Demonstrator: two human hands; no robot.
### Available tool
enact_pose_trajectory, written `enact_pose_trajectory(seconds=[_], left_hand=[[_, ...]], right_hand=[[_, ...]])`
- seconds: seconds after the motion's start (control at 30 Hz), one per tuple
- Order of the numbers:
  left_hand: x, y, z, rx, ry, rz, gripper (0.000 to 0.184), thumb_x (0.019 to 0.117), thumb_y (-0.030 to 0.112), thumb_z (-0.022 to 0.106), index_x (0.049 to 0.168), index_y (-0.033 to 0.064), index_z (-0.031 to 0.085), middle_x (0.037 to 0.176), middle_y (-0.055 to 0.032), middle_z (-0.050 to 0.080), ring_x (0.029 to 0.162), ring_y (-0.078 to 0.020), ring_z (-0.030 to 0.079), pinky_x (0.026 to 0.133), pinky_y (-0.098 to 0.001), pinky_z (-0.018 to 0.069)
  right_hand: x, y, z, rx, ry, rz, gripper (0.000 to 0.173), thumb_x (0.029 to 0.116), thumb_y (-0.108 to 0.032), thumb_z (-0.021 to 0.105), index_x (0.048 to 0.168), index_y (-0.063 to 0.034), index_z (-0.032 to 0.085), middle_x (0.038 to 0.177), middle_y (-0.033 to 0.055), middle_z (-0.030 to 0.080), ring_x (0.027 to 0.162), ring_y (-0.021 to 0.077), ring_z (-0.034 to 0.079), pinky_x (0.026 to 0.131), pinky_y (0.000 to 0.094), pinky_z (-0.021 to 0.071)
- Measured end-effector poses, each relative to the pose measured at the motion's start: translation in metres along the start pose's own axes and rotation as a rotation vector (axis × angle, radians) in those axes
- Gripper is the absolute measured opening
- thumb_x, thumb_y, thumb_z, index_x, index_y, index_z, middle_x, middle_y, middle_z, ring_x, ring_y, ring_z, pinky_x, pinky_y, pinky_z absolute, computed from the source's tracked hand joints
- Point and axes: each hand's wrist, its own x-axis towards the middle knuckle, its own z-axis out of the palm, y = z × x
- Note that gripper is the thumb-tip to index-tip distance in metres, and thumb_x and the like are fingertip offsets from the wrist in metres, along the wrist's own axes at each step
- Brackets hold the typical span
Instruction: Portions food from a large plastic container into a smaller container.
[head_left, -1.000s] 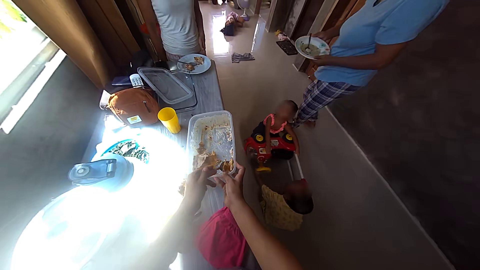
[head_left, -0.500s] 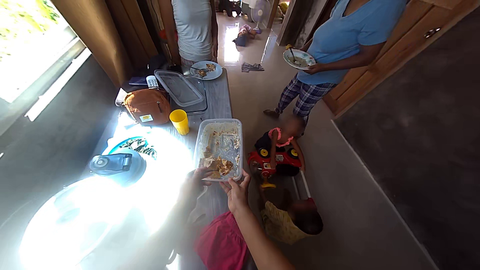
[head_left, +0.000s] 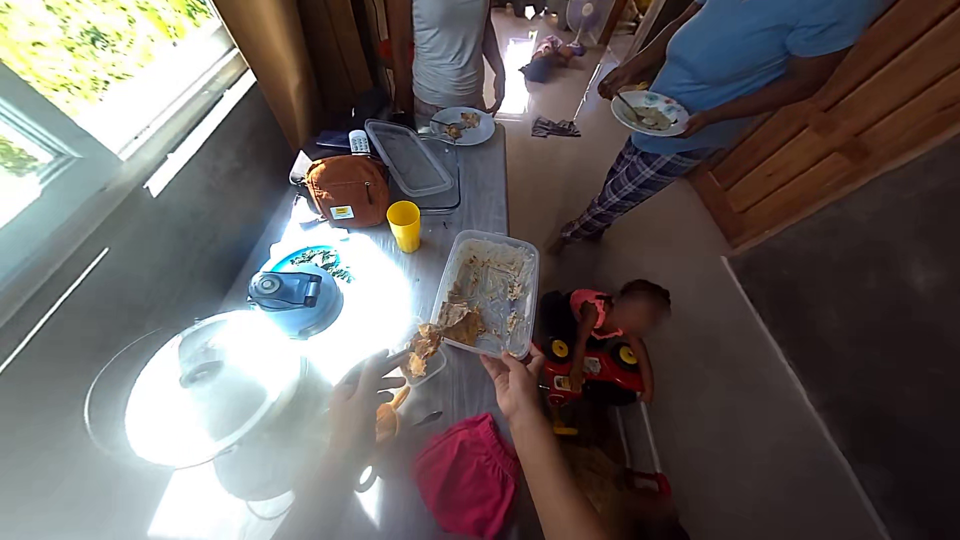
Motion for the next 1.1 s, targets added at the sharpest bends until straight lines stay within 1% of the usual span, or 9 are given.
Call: enact_pose_trajectory(seconds=[0.17, 0.27, 0.3, 0.37, 0.43, 0.67, 0.83, 0.9, 1.1], left_hand=[[-0.001, -0.014, -0.014, 0.034, 0.118, 0.039, 0.032, 0.1114, 0.014, 0.038, 0.121, -0.0049, 0.063, 0.096, -0.0065, 0.079, 0.07, -0.0081, 0.073, 0.058, -0.0206, 0.0559], [0.001, -0.028, -0.013, 0.254, 0.12, 0.239, 0.033, 0.1095, 0.013, 0.039, 0.123, -0.0063, 0.062, 0.104, -0.0074, 0.076, 0.076, -0.0047, 0.072, 0.065, -0.0196, 0.0572], [0.003, -0.034, -0.011, 0.394, 0.1, 0.339, 0.035, 0.1084, 0.012, 0.039, 0.126, -0.0078, 0.062, 0.108, -0.0124, 0.074, 0.081, -0.0084, 0.072, 0.071, -0.0235, 0.0571], [0.008, -0.042, -0.007, 0.686, 0.033, 0.512, 0.034, 0.1056, 0.006, 0.043, 0.128, -0.0091, 0.064, 0.109, -0.0236, 0.073, 0.091, -0.0286, 0.074, 0.082, -0.0426, 0.0582], [0.012, -0.042, -0.001, 0.929, -0.054, 0.586, 0.032, 0.1041, 0.004, 0.049, 0.129, -0.007, 0.066, 0.112, -0.0266, 0.073, 0.1, -0.0432, 0.072, 0.09, -0.0574, 0.0552], [0.017, -0.038, -0.004, 1.083, -0.1, 0.781, 0.028, 0.1018, 0.003, 0.053, 0.122, -0.0039, 0.071, 0.115, -0.0234, 0.073, 0.1, -0.0426, 0.073, 0.087, -0.0552, 0.0575], [0.016, -0.026, -0.013, 1.084, -0.095, 0.912, 0.028, 0.0997, 0.004, 0.053, 0.117, -0.004, 0.073, 0.111, -0.0215, 0.075, 0.095, -0.0402, 0.075, 0.082, -0.0517, 0.0597], [0.016, -0.022, -0.015, 1.129, -0.173, 0.878, 0.027, 0.1005, 0.004, 0.053, 0.118, -0.0033, 0.073, 0.113, -0.022, 0.074, 0.097, -0.0412, 0.074, 0.083, -0.0533, 0.0592], [0.018, -0.009, -0.017, 1.289, -0.335, 0.678, 0.026, 0.1029, 0.004, 0.054, 0.12, -0.0039, 0.072, 0.115, -0.0232, 0.073, 0.106, -0.0429, 0.072, 0.092, -0.0553, 0.0557]], right_hand=[[0.0, 0.001, -0.002, -0.006, -0.01, 0.0, 0.064, 0.1023, 0.011, 0.043, 0.155, -0.0157, 0.018, 0.137, 0.0235, 0.039, 0.094, 0.0338, 0.066, 0.072, 0.042, 0.0605], [0.001, 0.002, -0.003, -0.007, -0.014, -0.002, 0.064, 0.1025, 0.01, 0.044, 0.155, -0.0157, 0.018, 0.138, 0.0239, 0.039, 0.094, 0.0336, 0.066, 0.072, 0.042, 0.0601], [0.002, 0.002, -0.004, -0.009, -0.022, -0.002, 0.063, 0.1027, 0.01, 0.044, 0.155, -0.0156, 0.018, 0.138, 0.0239, 0.039, 0.094, 0.0335, 0.066, 0.072, 0.0419, 0.06], [0.002, 0.002, -0.005, -0.013, -0.031, -0.004, 0.064, 0.1027, 0.01, 0.044, 0.155, -0.0158, 0.018, 0.137, 0.0238, 0.039, 0.094, 0.0333, 0.066, 0.073, 0.0424, 0.06], [0.002, 0.003, -0.005, -0.019, -0.032, -0.006, 0.063, 0.1027, 0.01, 0.044, 0.154, -0.0155, 0.018, 0.136, 0.0232, 0.04, 0.093, 0.0332, 0.066, 0.072, 0.0425, 0.0602], [0.003, 0.002, -0.008, -0.032, -0.052, -0.009, 0.062, 0.1029, 0.009, 0.045, 0.154, -0.0143, 0.018, 0.134, 0.0237, 0.042, 0.093, 0.0328, 0.066, 0.073, 0.0435, 0.0597], [0.0, 0.004, -0.002, -0.009, 0.019, 0.047, 0.07, 0.1031, 0.001, 0.052, 0.158, -0.0168, 0.011, 0.144, 0.0263, 0.035, 0.098, 0.0383, 0.063, 0.072, 0.0468, 0.0581], [0.002, 0.007, -0.001, -0.026, 0.011, 0.08, 0.07, 0.104, -0.005, 0.055, 0.157, -0.015, 0.011, 0.144, 0.0265, 0.036, 0.096, 0.0372, 0.065, 0.072, 0.0446, 0.0589], [0.022, -0.009, -0.001, -0.207, 0.012, 0.072, 0.056, 0.1089, -0.01, 0.044, 0.157, -0.0112, 0.015, 0.136, 0.026, 0.041, 0.091, 0.0339, 0.065, 0.071, 0.0421, 0.0578]])
